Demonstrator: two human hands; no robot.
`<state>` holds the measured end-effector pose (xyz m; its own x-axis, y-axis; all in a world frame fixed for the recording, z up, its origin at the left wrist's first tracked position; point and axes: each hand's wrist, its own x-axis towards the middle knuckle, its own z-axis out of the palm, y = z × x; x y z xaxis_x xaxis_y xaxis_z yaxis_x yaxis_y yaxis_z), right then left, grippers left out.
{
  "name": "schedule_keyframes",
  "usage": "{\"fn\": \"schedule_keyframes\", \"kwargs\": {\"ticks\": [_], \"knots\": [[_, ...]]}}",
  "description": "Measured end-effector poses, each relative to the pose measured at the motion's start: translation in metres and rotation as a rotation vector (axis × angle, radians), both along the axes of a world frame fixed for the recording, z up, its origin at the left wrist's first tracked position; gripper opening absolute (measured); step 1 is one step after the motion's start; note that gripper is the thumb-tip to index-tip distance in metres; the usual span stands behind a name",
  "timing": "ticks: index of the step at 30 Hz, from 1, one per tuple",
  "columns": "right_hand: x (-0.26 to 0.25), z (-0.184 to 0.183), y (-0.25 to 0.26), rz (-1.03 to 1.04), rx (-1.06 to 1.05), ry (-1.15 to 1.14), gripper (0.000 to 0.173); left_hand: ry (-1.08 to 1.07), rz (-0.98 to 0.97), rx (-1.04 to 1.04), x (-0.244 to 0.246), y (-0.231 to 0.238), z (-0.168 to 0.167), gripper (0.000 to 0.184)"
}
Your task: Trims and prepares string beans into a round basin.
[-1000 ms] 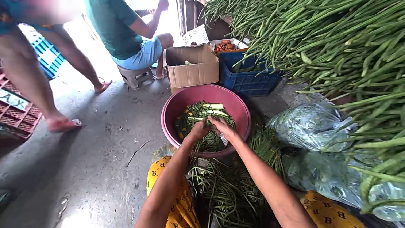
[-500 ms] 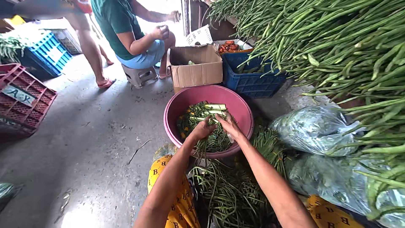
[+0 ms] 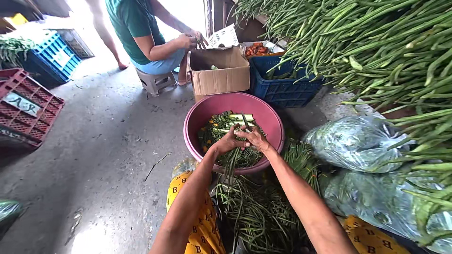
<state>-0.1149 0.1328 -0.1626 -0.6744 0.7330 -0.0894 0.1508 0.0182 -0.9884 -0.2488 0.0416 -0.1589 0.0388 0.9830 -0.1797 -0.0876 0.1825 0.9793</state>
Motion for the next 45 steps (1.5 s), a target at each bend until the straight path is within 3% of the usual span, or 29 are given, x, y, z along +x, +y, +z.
{"fn": "schedule_keyframes", "kwargs": {"ticks": [5,9,12,13,15,19,23,27,30,34,40,45], "knots": [[-0.008,-0.005,0.005,-0.037,0.036,-0.095,0.017,0.056,-0.037,0.029,-0.003,-0.001,0.000,0.070],[-0.006,-0.004,0.005,0.040,0.036,-0.171,0.022,0.092,-0.038,0.013,-0.003,-0.003,-0.004,0.086],[-0.008,0.000,-0.002,-0.006,0.012,-0.060,0.010,0.014,0.038,-0.028,0.001,-0.005,0.003,0.089],[-0.009,0.001,-0.002,-0.018,-0.016,-0.016,0.009,-0.036,0.063,-0.039,0.000,-0.006,0.005,0.081],[-0.009,0.001,0.002,-0.030,-0.044,0.018,0.012,-0.168,0.123,-0.086,-0.004,-0.007,0.007,0.049],[-0.003,0.001,0.018,-0.103,0.003,0.079,0.008,-0.259,0.008,-0.211,-0.010,-0.006,0.007,0.067],[0.004,-0.001,0.031,-0.150,0.034,0.071,0.012,-0.064,-0.069,-0.143,-0.008,-0.009,0.008,0.036],[0.006,-0.004,0.032,-0.159,0.039,0.053,0.020,0.105,-0.042,-0.059,-0.003,-0.005,0.003,0.027],[0.012,-0.018,0.031,-0.158,-0.045,0.010,0.035,0.203,0.101,-0.070,-0.005,-0.002,0.003,0.029],[0.014,-0.027,0.009,-0.124,-0.107,-0.305,0.058,0.306,0.183,-0.055,-0.007,0.003,-0.001,0.037],[-0.002,-0.023,-0.011,0.013,0.054,-0.497,0.068,0.754,0.087,-0.060,0.000,0.008,-0.003,0.037],[-0.009,-0.022,-0.016,-0.046,0.051,-0.488,0.068,0.901,0.064,-0.020,0.001,0.007,-0.008,0.034]]}}
